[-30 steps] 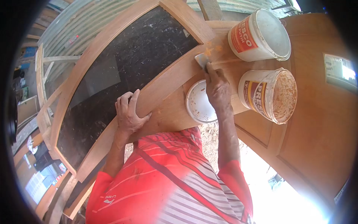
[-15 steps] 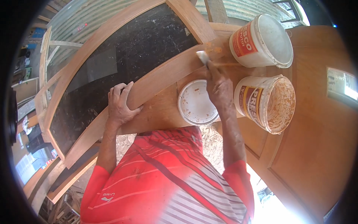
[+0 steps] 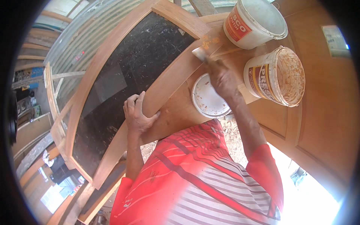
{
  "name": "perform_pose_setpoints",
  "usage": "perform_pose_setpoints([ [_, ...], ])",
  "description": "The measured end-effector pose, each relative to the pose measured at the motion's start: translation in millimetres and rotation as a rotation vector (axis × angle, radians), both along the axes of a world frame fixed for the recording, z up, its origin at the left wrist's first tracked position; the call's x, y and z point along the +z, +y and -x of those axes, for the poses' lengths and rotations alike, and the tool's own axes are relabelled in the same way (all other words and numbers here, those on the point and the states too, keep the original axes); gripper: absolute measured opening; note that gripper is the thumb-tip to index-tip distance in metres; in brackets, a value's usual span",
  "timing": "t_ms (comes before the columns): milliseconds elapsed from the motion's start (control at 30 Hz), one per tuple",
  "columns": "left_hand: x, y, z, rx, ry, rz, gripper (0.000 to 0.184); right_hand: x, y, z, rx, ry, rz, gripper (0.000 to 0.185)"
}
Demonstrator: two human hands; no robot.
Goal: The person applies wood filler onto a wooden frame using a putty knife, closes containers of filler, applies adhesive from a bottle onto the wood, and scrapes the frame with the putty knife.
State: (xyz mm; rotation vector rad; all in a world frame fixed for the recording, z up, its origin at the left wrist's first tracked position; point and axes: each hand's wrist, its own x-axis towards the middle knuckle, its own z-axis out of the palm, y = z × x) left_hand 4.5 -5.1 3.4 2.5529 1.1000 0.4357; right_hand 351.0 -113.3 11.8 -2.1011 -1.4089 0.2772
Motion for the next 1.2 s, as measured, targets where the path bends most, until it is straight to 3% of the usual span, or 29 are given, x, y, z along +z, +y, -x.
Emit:
perform_pose_setpoints([
  [67, 0.4, -1.7, 1.3, -0.010, 0.019, 0.003, 0.097, -2.9, 1.7, 0.2, -0.093, 0.007, 0.003, 0.034],
  [167, -3.0, 2.3, 0.8, -0.030, 0.014, -0.012, 0.096, -1.0, -2.4, 20.1, 0.076, 0.005, -0.037, 0.032],
  [333, -1.4, 0.5, 1.6, -0.061, 0.032, -0.036, 0.096, -14.0, -0.5, 5.5, -0.195, 0.007, -0.080, 0.035],
  [467, -3.2, -3.8, 0.0, -0.052, 0.034, -0.048, 0.094, -4.0, -2.9, 32.6, -0.017, -0.064, 0.012, 0.031],
  [600, -2.9, -5.1, -4.7, -0.039, 0.019, -0.041, 0.092, -31.4, 0.1, -22.6, -0.158, -0.133, -0.043, 0.042],
  [700, -2.4, -5.7, -6.1, -0.026, 0.037, -0.058, 0.091, -27.0, 1.2, -20.9, -0.067, -0.084, -0.034, 0.045],
  [733, -2.8, -6.5, -6.9, -0.017, 0.039, -0.065, 0.091, -35.4, 0.6, -14.6, 0.041, -0.179, -0.094, 0.048],
  [833, -5.9, -8.9, -7.9, -0.003, 0.049, -0.082, 0.091, -18.8, -2.7, -14.2, -0.030, -0.163, 0.072, 0.046],
  [967, -7.1, -11.7, -7.5, 0.006, 0.071, -0.121, 0.090, -24.6, 4.5, -43.1, -0.134, -0.080, -0.018, 0.040],
  [1067, -6.8, -10.0, -8.0, 0.000, 0.084, -0.142, 0.090, -9.3, -2.9, -22.2, -0.014, -0.167, 0.049, 0.040],
  [1167, -8.2, -11.4, -8.7, 0.003, 0.081, -0.126, 0.089, -32.1, -1.0, -53.8, -0.158, -0.097, -0.089, 0.035],
  [1200, -7.2, -10.6, -8.2, 0.009, 0.080, -0.126, 0.089, -33.8, -0.3, -52.9, -0.090, -0.122, -0.105, 0.038],
])
